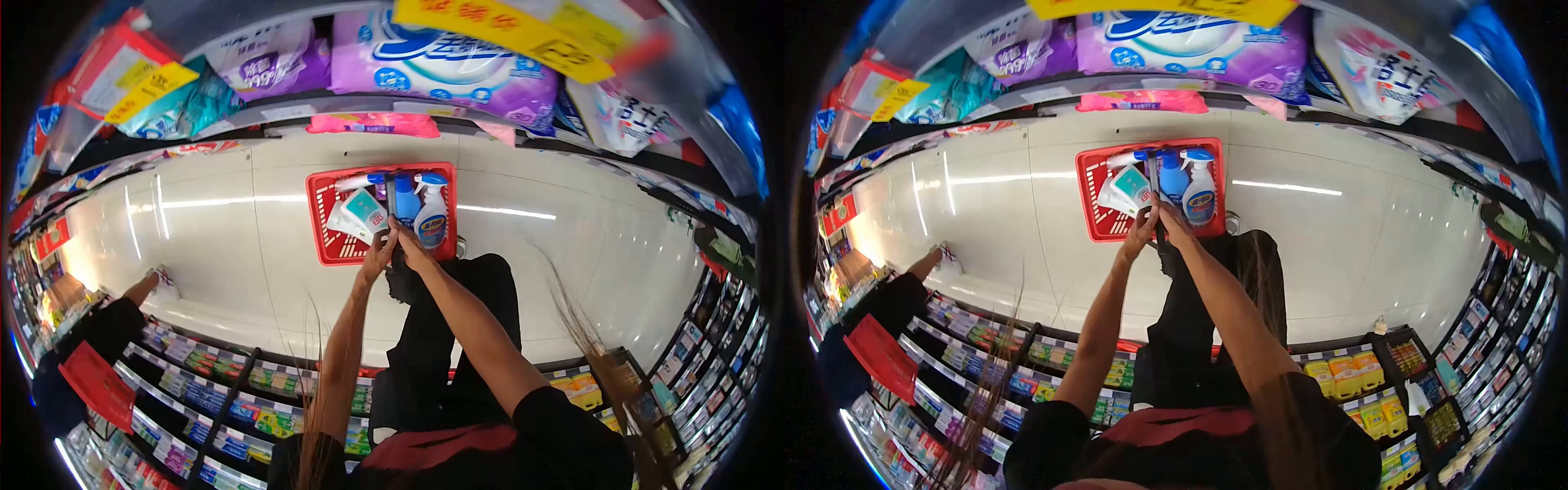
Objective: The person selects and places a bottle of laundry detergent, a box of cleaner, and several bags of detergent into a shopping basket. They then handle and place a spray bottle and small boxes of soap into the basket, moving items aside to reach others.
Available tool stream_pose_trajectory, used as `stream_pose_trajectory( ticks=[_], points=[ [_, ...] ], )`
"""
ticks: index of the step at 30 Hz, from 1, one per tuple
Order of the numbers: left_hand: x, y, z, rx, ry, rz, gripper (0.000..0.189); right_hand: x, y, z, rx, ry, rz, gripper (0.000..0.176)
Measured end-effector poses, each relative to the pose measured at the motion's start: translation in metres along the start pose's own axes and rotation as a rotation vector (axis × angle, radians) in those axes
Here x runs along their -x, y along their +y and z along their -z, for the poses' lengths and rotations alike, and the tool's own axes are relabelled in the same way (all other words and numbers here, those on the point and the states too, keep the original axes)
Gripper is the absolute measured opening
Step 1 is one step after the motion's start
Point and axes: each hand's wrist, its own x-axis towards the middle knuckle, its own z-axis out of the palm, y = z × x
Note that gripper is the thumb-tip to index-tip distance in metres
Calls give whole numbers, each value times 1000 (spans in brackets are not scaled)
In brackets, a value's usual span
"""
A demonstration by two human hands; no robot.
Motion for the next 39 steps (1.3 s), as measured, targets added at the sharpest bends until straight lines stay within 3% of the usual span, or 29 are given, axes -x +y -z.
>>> stream_pose_trajectory(
  ticks=[1, 2, 3, 5, 7, 8, 11, 13, 14, 15, 17, 19, 20, 23, 24, 25, 27, 30, 31, 34, 35, 37, 38, 39],
  points=[
    [0, 3, -6, -351, -47, -283, 61, 8, -5, -7, 57, 27, 202, 50],
    [0, 11, -15, -301, -51, -237, 68, 24, -10, -17, 118, 56, 402, 50],
    [-2, 20, -28, -249, 55, -217, 67, 27, -14, -21, 27, 105, 342, 43],
    [-1, 40, -31, 69, 88, 106, 63, 30, -26, -25, -7, 117, 160, 36],
    [2, -19, -27, 83, 89, 22, 61, 38, -39, -31, 113, 19, -93, 32],
    [7, -21, -17, 207, 24, 35, 60, 54, -45, -46, 140, 31, 7, 28],
    [28, 30, 10, 812, -300, 215, 76, -33, 39, -29, 214, 222, 102, 26],
    [32, 32, -5, 645, -114, 535, 84, 27, -2, -22, 104, 109, 98, 23],
    [38, 60, -17, 595, -83, 554, 84, 37, -8, -13, 166, 138, 162, 23],
    [43, 87, -26, 547, -59, 571, 85, 75, -36, -20, 167, 259, 89, 23],
    [52, 124, -32, 621, -96, 486, 83, 112, -67, -18, 229, 330, 118, 24],
    [63, 155, -26, 666, -94, 381, 74, 116, -54, -9, 133, 282, 127, 25],
    [71, 176, -16, 622, -81, 498, 69, 123, -47, -9, 77, 256, 137, 26],
    [117, 202, 11, 671, -273, 330, 65, 211, -76, -47, 247, 345, 117, 22],
    [141, 258, 21, 712, -220, 401, 66, 242, -83, -53, 284, 355, 148, 19],
    [151, 257, 29, 779, -391, 359, 72, 270, -82, -53, 255, 346, 213, 19],
    [172, 300, 32, 664, -443, 403, 62, 348, -108, -70, 174, 360, 218, 20],
    [207, 374, 12, 566, -427, 166, 53, 454, -115, -90, -45, 362, 371, 23],
    [209, 387, 4, 695, -476, 147, 47, 488, -122, -95, -107, 345, 432, 24],
    [236, 479, -14, 789, -719, 368, 41, 576, -142, -119, -131, 348, 454, 23],
    [223, 484, -16, 830, -1056, 362, 40, 594, -149, -120, -106, 356, 496, 23],
    [255, 545, -58, 886, -879, 380, 35, 626, -151, -121, -64, 364, 687, 21],
    [249, 554, -69, 949, -1102, 288, 30, 649, -154, -118, -55, 330, 624, 20],
    [240, 559, -85, 1067, -1276, 335, 38, 672, -158, -118, -6, 329, 624, 20]
  ],
)
